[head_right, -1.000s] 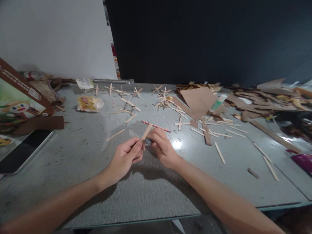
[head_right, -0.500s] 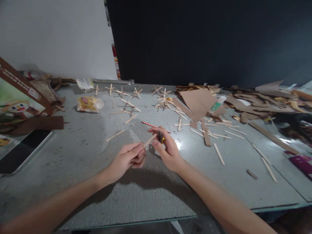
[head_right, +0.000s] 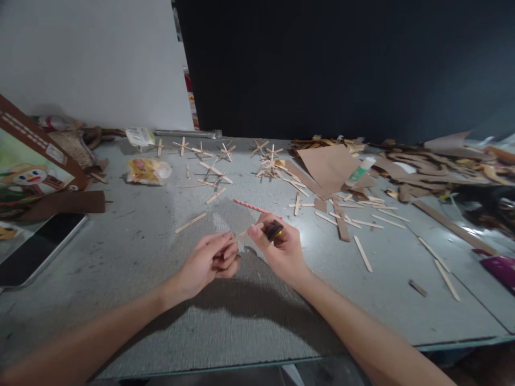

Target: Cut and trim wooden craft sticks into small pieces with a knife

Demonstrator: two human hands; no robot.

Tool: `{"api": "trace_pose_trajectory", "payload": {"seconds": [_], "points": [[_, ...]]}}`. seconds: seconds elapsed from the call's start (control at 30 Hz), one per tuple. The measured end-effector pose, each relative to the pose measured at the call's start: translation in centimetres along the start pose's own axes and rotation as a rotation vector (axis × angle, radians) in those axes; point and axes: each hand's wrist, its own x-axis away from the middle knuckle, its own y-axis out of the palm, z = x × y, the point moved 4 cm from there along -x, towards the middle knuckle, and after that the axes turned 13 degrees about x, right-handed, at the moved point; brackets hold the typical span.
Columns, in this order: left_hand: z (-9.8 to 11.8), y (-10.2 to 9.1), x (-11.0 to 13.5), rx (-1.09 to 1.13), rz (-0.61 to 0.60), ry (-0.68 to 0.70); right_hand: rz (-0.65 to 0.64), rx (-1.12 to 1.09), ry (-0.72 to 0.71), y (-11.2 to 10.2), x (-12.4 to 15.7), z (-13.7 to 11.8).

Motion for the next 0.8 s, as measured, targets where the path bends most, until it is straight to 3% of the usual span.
{"api": "trace_pose_trajectory", "payload": {"seconds": [0.6,0.7,0.8], "points": [[0.1,-0.6,-0.2,0.006,0.046,0.131,-0.015,-0.1,0.093,0.6,0.3,0.0],[0.2,-0.6,-0.2,0.02,0.034,0.157,0.011,0.009,-0.003,0.4,0.4,-0.5],[0.4,-0.8,-0.2,0.023,0.077,0.208,0.093,0.256,-0.279,0.0,0.6,-1.5]]}}
